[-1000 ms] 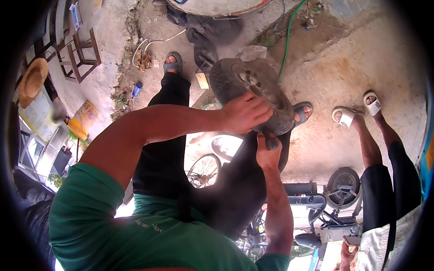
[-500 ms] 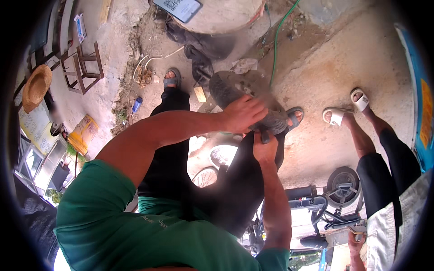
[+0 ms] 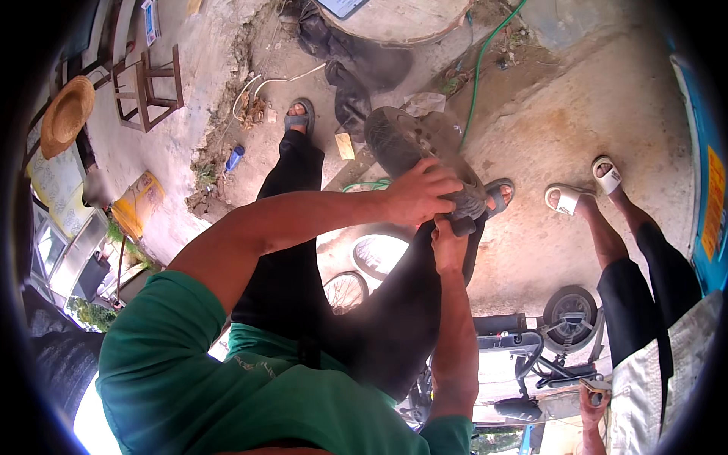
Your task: The person repairs a small vehicle tire by locating a leak with water, removing a debris item, and inserting a plug using a handheld tool.
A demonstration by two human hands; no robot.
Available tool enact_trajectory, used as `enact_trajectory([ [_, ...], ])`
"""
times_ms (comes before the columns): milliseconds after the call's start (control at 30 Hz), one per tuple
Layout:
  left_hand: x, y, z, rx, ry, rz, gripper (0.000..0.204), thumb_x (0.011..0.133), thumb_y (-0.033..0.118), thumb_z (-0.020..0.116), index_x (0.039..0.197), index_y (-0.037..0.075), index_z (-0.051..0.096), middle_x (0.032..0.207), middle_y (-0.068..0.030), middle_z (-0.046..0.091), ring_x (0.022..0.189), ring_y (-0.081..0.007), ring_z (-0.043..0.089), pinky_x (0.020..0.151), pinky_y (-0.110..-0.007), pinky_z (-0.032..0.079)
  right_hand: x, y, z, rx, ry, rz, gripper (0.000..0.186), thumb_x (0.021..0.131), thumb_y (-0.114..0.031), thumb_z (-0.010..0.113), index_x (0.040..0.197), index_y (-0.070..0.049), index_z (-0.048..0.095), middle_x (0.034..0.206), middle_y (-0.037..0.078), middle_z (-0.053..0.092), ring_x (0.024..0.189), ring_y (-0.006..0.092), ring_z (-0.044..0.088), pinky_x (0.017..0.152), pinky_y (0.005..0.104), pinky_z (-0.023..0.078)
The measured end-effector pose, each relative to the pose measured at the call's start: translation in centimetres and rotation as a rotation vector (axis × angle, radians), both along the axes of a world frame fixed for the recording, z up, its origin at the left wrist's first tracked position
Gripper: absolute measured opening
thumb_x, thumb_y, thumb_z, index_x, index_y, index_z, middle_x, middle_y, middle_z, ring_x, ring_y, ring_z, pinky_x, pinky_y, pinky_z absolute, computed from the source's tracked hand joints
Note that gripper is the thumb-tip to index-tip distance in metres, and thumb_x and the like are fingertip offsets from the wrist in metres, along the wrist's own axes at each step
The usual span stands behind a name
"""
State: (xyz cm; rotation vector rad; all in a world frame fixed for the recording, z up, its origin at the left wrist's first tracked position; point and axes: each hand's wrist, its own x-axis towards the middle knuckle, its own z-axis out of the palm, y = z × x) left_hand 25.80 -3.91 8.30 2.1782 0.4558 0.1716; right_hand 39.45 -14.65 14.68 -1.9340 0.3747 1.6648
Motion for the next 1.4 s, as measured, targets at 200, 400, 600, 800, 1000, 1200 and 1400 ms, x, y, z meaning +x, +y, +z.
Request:
enact_trajectory([
  [200, 0.8, 0.8, -0.4, 0.045, -0.049, 0.04, 0.029, 0.073, 0.022, 0.085, 0.101, 0.022, 0.076, 0.137, 0.0005, 0.061, 0.14, -0.0233, 0.053, 0.122, -0.059, 0.03, 1.5, -0.1, -0.4, -0.011, 0.052, 0.022, 0.02, 0.099, -0.029, 0.074, 0.091, -0.014, 0.063, 0.069, -0.007, 0.048, 0.054, 0.0029, 0.048, 0.045, 0.0228, 0.031],
  [400, 1.6, 1.6, -0.5, -0.02, -0.106, -0.009, 0.025, 0.07, 0.021, 0.085, 0.093, 0.019, 0.074, 0.127, 0.0017, 0.064, 0.133, -0.0224, 0.057, 0.12, -0.058, 0.034, 1.8, -1.0, -0.8, 0.007, -0.073, 0.227, 0.029, 0.1, -0.038, 0.076, 0.093, -0.013, 0.065, 0.069, -0.007, 0.05, 0.052, 0.0045, 0.045, 0.046, 0.0249, 0.032],
  [600, 1.7, 0.4, -0.2, -0.028, -0.099, -0.032, 0.025, 0.068, 0.022, 0.086, 0.089, 0.016, 0.074, 0.122, 0.0015, 0.064, 0.129, -0.0209, 0.058, 0.116, -0.053, 0.036, 2.8, -2.4, -0.7, -0.025, -0.336, 0.755, 0.049, 0.101, -0.047, 0.073, 0.106, 0.002, 0.071, 0.085, 0.011, 0.073, 0.073, 0.0172, 0.07, 0.069, 0.0396, 0.055],
  [800, 2.6, 0.2, -0.3, -0.027, -0.088, -0.045, 0.019, 0.074, 0.022, 0.084, 0.088, 0.016, 0.074, 0.123, 0.0007, 0.065, 0.128, -0.0198, 0.057, 0.116, -0.05, 0.035, 3.1, -1.7, -0.9, 0.124, -0.173, 0.257, 0.033, 0.102, -0.029, 0.076, 0.114, -0.001, 0.064, 0.089, 0.007, 0.071, 0.069, 0.0129, 0.069, 0.059, 0.0299, 0.054],
  [1000, 2.4, 1.3, -0.2, -0.043, -0.075, 0.06, 0.015, 0.074, 0.02, 0.082, 0.085, 0.018, 0.072, 0.126, 0.0002, 0.065, 0.127, -0.0211, 0.058, 0.116, -0.05, 0.036, 1.5, 0.0, -0.2, 0.104, -0.051, -0.111, 0.016, 0.107, -0.02, 0.069, 0.1, -0.016, 0.055, 0.079, -0.004, 0.053, 0.058, 0.0067, 0.047, 0.051, 0.0239, 0.037],
  [1200, 2.0, 2.0, 0.0, -0.094, -0.075, 0.048, 0.017, 0.072, 0.018, 0.084, 0.085, 0.018, 0.072, 0.127, 0.0004, 0.065, 0.125, -0.0214, 0.059, 0.116, -0.051, 0.036, 1.5, 0.2, 0.4, 0.203, 0.092, -0.137, 0.019, 0.107, -0.014, 0.066, 0.098, -0.018, 0.05, 0.077, -0.005, 0.046, 0.057, 0.0049, 0.037, 0.049, 0.0228, 0.029],
  [1400, 1.8, 2.4, 0.1, -0.082, -0.057, 0.034, 0.019, 0.07, 0.016, 0.084, 0.085, 0.019, 0.073, 0.128, 0.0013, 0.065, 0.126, -0.0206, 0.059, 0.116, -0.055, 0.035, 1.1, 0.4, 0.6, 0.23, 0.077, -0.146, 0.018, 0.105, -0.009, 0.065, 0.099, -0.018, 0.051, 0.076, -0.005, 0.046, 0.057, 0.0048, 0.037, 0.049, 0.023, 0.029],
])
